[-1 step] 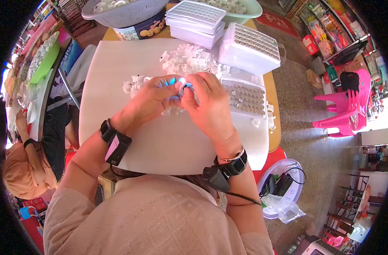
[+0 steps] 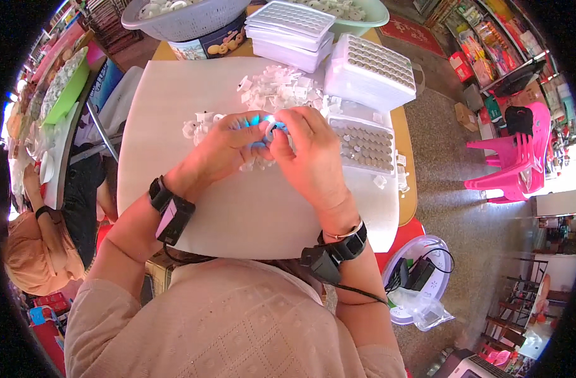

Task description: Assembling small white plastic components by inserting internal pieces into housings.

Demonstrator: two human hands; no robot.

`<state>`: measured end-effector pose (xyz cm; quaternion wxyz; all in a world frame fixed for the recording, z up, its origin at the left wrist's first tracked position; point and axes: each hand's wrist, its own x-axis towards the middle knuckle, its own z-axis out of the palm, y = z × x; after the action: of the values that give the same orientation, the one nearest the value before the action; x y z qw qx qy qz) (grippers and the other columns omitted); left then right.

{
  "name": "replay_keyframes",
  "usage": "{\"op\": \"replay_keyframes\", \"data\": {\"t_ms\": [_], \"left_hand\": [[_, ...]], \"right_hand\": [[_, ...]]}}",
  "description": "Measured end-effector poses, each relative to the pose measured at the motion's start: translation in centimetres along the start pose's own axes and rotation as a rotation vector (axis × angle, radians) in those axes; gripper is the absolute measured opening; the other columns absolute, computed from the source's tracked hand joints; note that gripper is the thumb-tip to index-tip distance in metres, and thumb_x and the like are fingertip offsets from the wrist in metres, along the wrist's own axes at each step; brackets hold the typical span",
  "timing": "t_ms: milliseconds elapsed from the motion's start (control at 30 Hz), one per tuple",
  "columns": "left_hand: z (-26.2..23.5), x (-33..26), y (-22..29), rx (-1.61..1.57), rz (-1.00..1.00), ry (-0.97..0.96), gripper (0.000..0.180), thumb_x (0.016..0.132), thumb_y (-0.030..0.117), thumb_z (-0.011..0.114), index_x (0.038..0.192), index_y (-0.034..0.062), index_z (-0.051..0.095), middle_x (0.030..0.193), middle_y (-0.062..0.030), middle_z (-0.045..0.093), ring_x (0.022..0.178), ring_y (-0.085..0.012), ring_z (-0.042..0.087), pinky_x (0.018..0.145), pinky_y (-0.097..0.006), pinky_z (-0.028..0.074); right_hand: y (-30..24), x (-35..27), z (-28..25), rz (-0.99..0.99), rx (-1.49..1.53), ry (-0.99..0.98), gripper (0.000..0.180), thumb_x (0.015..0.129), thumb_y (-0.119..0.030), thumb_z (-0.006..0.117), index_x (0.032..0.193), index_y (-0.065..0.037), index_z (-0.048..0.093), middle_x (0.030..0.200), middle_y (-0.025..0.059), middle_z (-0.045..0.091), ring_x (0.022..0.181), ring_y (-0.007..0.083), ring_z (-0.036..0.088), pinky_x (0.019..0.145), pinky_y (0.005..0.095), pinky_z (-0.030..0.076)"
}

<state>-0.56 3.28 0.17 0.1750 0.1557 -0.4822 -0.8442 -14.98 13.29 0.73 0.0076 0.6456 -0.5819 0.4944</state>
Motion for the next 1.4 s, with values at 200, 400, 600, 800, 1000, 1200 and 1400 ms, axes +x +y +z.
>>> {"op": "replay_keyframes", "data": {"t_ms": [200,400,600,800,1000,1200,1400], "left_hand": [[-0.6,0.3,0.0,-0.123,0.014,0.0,0.031,0.097,0.022,0.052,0.114,-0.0039,0.056,0.097,-0.0062,0.062,0.081,-0.0123,0.061,0.073,-0.024,0.052],[-0.7,0.4,-0.1,-0.112,0.011,0.005,0.03,0.098,0.016,0.049,0.121,-0.003,0.053,0.107,-0.0064,0.061,0.086,-0.0121,0.061,0.077,-0.027,0.052],[-0.4,0.5,-0.4,-0.068,0.033,0.023,0.029,0.097,0.019,0.051,0.117,-0.0027,0.054,0.103,-0.0058,0.061,0.086,-0.0123,0.061,0.078,-0.027,0.051],[-0.6,0.4,-0.3,-0.078,0.038,0.02,0.029,0.097,0.017,0.051,0.119,-0.002,0.054,0.109,-0.0065,0.06,0.095,-0.0145,0.061,0.085,-0.031,0.052],[-0.3,0.4,-0.2,0.0,0.04,0.031,0.029,0.097,0.017,0.051,0.118,-0.0029,0.055,0.106,-0.0067,0.061,0.094,-0.0146,0.061,0.082,-0.03,0.052],[-0.2,0.2,0.1,-0.051,0.023,0.055,0.03,0.097,0.023,0.051,0.111,-0.0025,0.058,0.092,-0.0059,0.062,0.081,-0.0131,0.06,0.072,-0.027,0.05],[-0.3,0.0,0.6,0.054,-0.043,0.058,0.033,0.098,0.026,0.048,0.119,0.001,0.056,0.078,-0.0045,0.06,0.063,-0.0122,0.057,0.061,-0.025,0.048]], "right_hand": [[-0.9,0.6,-0.3,0.084,0.111,0.065,0.026,0.075,-0.001,0.067,0.1,-0.004,0.059,0.096,0.012,0.059,0.087,0.0303,0.059,0.072,0.0376,0.049],[-0.4,0.3,0.1,0.004,0.056,0.025,0.028,0.07,0.001,0.069,0.095,-0.005,0.056,0.092,0.0097,0.056,0.089,0.0295,0.056,0.076,0.0385,0.046],[-0.2,0.1,0.2,0.001,-0.007,0.007,0.028,0.068,0.002,0.067,0.092,-0.007,0.055,0.09,0.0086,0.055,0.085,0.0293,0.055,0.075,0.0384,0.045],[-0.4,0.2,0.4,0.003,-0.026,0.017,0.027,0.067,0.002,0.067,0.09,-0.008,0.055,0.087,0.0074,0.055,0.083,0.0288,0.056,0.073,0.0383,0.045],[-0.4,0.2,0.3,-0.015,0.007,-0.007,0.025,0.069,0.004,0.065,0.088,-0.006,0.054,0.085,0.0074,0.056,0.075,0.0244,0.055,0.067,0.0341,0.046],[-0.8,0.4,-0.1,0.112,0.142,0.044,0.022,0.075,0.0,0.066,0.094,-0.005,0.057,0.083,0.0058,0.056,0.073,0.0195,0.056,0.064,0.03,0.046],[-0.5,0.2,-0.3,0.312,0.434,-0.006,0.014,0.085,-0.005,0.062,0.098,-0.002,0.063,0.081,0.0022,0.06,0.067,0.0106,0.053,0.062,0.0249,0.045]]}}
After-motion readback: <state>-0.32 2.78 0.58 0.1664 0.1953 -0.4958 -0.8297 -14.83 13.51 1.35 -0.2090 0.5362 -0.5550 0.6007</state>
